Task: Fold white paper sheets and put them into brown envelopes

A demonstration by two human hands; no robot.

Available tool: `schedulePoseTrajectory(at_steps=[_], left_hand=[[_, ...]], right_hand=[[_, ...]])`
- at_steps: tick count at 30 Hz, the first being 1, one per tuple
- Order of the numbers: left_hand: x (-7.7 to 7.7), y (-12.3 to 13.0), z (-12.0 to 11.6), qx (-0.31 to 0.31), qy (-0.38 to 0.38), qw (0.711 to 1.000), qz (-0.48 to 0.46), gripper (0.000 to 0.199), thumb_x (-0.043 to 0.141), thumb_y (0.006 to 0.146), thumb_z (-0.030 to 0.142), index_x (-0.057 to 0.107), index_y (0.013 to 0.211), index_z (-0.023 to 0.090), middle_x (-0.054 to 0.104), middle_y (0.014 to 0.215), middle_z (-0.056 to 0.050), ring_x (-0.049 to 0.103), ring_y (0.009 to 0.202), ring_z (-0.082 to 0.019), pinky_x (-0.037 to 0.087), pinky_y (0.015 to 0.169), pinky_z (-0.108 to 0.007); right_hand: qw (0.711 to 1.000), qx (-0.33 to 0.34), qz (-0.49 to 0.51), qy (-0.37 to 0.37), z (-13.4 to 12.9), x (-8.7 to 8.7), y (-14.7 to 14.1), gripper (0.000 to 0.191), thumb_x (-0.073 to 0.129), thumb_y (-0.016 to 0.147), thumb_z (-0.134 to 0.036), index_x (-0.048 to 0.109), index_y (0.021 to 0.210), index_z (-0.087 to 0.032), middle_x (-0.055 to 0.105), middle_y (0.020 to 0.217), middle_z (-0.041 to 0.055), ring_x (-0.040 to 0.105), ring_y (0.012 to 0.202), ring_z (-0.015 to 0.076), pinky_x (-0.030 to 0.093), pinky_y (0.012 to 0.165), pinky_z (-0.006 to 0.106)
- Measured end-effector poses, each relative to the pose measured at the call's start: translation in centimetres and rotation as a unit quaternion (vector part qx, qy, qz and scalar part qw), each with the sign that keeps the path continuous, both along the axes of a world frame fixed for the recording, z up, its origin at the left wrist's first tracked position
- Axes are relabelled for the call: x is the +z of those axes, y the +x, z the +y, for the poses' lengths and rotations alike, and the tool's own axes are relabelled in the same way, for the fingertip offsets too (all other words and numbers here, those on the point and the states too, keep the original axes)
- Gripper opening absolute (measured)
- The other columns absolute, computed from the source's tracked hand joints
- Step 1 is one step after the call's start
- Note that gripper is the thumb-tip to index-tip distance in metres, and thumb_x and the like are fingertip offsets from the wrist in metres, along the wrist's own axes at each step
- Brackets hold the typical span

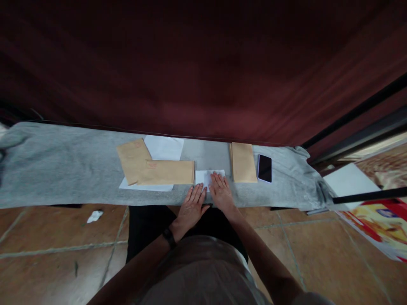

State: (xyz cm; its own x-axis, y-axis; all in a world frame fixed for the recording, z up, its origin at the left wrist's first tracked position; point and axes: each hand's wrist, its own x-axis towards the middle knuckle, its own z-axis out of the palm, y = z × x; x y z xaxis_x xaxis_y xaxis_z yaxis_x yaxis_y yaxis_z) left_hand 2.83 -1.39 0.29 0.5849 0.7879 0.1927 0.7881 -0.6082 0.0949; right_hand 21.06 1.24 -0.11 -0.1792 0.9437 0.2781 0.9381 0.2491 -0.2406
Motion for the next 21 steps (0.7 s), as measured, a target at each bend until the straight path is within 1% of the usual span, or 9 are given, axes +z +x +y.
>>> schedulePoseTrajectory(at_steps=[2, 4, 7, 11, 14, 17, 19, 21], left_hand=[[-0.1, 0.0, 0.0, -0.005, -0.005, 1.000, 0.001, 0.064, 0.051, 0.098, 0.040, 0.041, 0.151, 0.006, 0.035, 0.161, -0.020, 0.026, 0.153, -0.030, 0.022, 0.127, -0.050], [-0.1, -0.1, -0.1, -0.005, -0.008, 1.000, 0.001, 0.066, 0.051, 0.097, 0.039, 0.039, 0.153, 0.004, 0.036, 0.161, -0.021, 0.025, 0.153, -0.029, 0.022, 0.127, -0.050], [-0.2, -0.6, -0.4, 0.000, -0.011, 1.000, 0.000, 0.067, 0.049, 0.098, 0.040, 0.036, 0.154, 0.004, 0.035, 0.161, -0.021, 0.024, 0.154, -0.029, 0.022, 0.127, -0.049], [0.1, -0.9, -0.5, 0.009, -0.015, 1.000, -0.006, 0.063, 0.048, 0.099, 0.037, 0.040, 0.151, 0.002, 0.037, 0.159, -0.023, 0.027, 0.153, -0.031, 0.024, 0.126, -0.051], [0.6, 0.2, 0.0, 0.001, -0.021, 1.000, -0.021, 0.056, 0.043, 0.102, 0.035, 0.045, 0.147, 0.002, 0.042, 0.157, -0.022, 0.031, 0.151, -0.030, 0.026, 0.125, -0.051], [1.0, 1.9, 0.4, -0.041, -0.031, 0.998, -0.026, 0.051, 0.037, 0.104, 0.032, 0.047, 0.147, 0.007, 0.044, 0.157, -0.017, 0.035, 0.150, -0.026, 0.028, 0.125, -0.047], [0.9, 2.7, 0.5, -0.056, -0.031, 0.998, -0.025, 0.051, 0.035, 0.104, 0.030, 0.047, 0.148, 0.007, 0.044, 0.157, -0.016, 0.036, 0.149, -0.025, 0.029, 0.125, -0.045], [0.7, 3.0, 0.5, -0.047, -0.027, 0.998, -0.025, 0.052, 0.035, 0.103, 0.028, 0.045, 0.149, 0.007, 0.044, 0.157, -0.017, 0.036, 0.149, -0.024, 0.028, 0.125, -0.044]], right_hand=[[0.998, 0.056, -0.011, -0.012, -1.4, 0.1, -0.6, 0.051, 0.037, 0.107, -0.037, 0.042, 0.154, -0.016, 0.041, 0.160, 0.0093, 0.035, 0.150, 0.0233, 0.026, 0.124, 0.046], [0.997, 0.069, -0.019, -0.016, -2.7, -0.1, -0.7, 0.051, 0.039, 0.107, -0.038, 0.041, 0.154, -0.017, 0.042, 0.159, 0.0088, 0.036, 0.149, 0.0224, 0.025, 0.125, 0.046], [0.999, 0.041, -0.024, -0.012, -4.0, -0.4, 0.2, 0.052, 0.039, 0.107, -0.036, 0.038, 0.155, -0.017, 0.042, 0.159, 0.0095, 0.036, 0.149, 0.0225, 0.024, 0.125, 0.047], [0.999, 0.017, -0.025, -0.014, -4.8, -0.5, 2.1, 0.054, 0.037, 0.107, -0.035, 0.033, 0.158, -0.017, 0.042, 0.159, 0.0102, 0.036, 0.149, 0.0224, 0.025, 0.124, 0.048], [1.000, 0.008, -0.025, -0.016, -5.1, -0.5, 2.8, 0.054, 0.037, 0.107, -0.035, 0.032, 0.158, -0.016, 0.042, 0.159, 0.0111, 0.036, 0.149, 0.0226, 0.025, 0.124, 0.048], [1.000, 0.000, -0.024, -0.018, -5.2, -0.5, 2.7, 0.053, 0.037, 0.107, -0.035, 0.037, 0.156, -0.014, 0.043, 0.158, 0.0120, 0.037, 0.149, 0.0237, 0.023, 0.124, 0.050], [1.000, -0.002, -0.023, -0.019, -5.2, -0.4, 2.6, 0.051, 0.037, 0.107, -0.035, 0.040, 0.154, -0.015, 0.044, 0.158, 0.0117, 0.037, 0.148, 0.0245, 0.022, 0.125, 0.051], [1.000, 0.003, -0.021, -0.022, -5.2, -0.3, 2.6, 0.050, 0.037, 0.107, -0.035, 0.041, 0.154, -0.018, 0.044, 0.158, 0.0108, 0.038, 0.148, 0.0245, 0.020, 0.125, 0.053]])
